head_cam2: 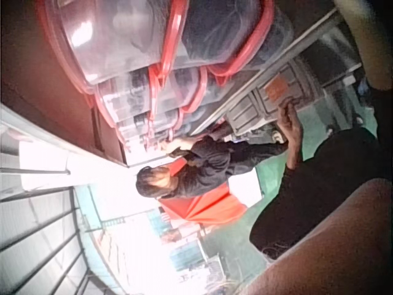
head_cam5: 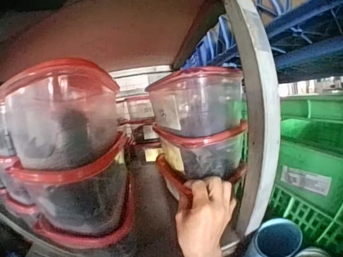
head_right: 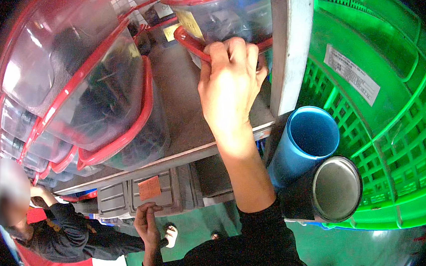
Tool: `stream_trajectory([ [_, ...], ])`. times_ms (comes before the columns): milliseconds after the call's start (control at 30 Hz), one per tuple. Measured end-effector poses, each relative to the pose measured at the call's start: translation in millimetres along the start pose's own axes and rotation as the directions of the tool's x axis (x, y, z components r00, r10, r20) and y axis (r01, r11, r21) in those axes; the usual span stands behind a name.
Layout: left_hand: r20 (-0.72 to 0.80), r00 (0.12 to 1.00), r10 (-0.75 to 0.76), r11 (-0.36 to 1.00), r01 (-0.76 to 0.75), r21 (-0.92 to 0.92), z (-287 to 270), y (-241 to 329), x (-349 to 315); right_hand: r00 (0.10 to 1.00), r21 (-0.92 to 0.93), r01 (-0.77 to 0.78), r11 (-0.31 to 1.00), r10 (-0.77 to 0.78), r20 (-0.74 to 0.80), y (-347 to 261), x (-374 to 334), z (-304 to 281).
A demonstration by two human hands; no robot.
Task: The person moves and stacks clear plastic containers with red latches on metal shelves. They also handle gray plastic bins and a blue bag, placing them on the shelves and a nearby table.
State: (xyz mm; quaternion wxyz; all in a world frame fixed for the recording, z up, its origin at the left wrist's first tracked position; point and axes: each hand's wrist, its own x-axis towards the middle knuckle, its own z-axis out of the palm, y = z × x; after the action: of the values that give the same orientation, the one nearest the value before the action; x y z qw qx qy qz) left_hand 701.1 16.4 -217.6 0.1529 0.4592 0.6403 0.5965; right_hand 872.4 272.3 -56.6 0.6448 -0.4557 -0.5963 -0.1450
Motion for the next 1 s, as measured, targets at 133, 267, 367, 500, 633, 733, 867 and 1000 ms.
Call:
stream_trajectory([
  [133, 0.013, 0.993, 0.113, 0.992, -0.114, 0.052, 1.6, 4.6, 4.2, 1.0, -0.005, 0.022, 1.0, -0.021, 0.016, -0.1, -0.2, -2.0],
  [267, 0.064, 0.988, 0.143, 0.985, -0.148, 0.084, -0.2, 4.8, 6.4, 0.999, 0.001, 0.026, 1.0, -0.026, 0.018, -0.3, -1.8, -0.2],
  [367, 0.073, 0.983, 0.168, 0.976, -0.176, 0.13, -3.1, 8.1, 5.3, 1.0, 0.035, 0.017, 0.999, -0.017, -0.008, -3.4, -1.4, -2.2],
  [500, 0.086, 0.987, 0.134, 0.986, -0.142, 0.091, -13.2, 7.6, -3.1, 0.997, -0.014, -0.007, 1.0, 0.006, -0.071, -5.8, -0.7, -3.7],
  [633, 0.092, 0.991, 0.097, 0.993, -0.103, 0.059, -28.9, -3.4, -15.9, 0.994, -0.075, -0.086, 0.993, 0.081, -0.072, -11.3, -7.0, -2.7],
  [733, 0.099, 0.99, 0.096, 0.993, -0.101, 0.052, -43.0, -9.4, -22.8, 0.992, -0.09, -0.126, 0.988, 0.122, -0.042, -11.8, -8.9, -0.8],
  [867, 0.092, 0.992, 0.088, 0.995, -0.091, 0.031, -57.9, -18.3, -29.9, 0.99, -0.128, -0.142, 0.981, 0.141, -0.02, -10.0, -9.9, -3.8],
  [1000, 0.127, 0.989, 0.078, 0.996, -0.081, 0.026, -65.9, -24.4, -33.0, 0.983, -0.129, -0.178, 0.976, 0.183, 0.028, -7.9, -9.8, -9.9],
])
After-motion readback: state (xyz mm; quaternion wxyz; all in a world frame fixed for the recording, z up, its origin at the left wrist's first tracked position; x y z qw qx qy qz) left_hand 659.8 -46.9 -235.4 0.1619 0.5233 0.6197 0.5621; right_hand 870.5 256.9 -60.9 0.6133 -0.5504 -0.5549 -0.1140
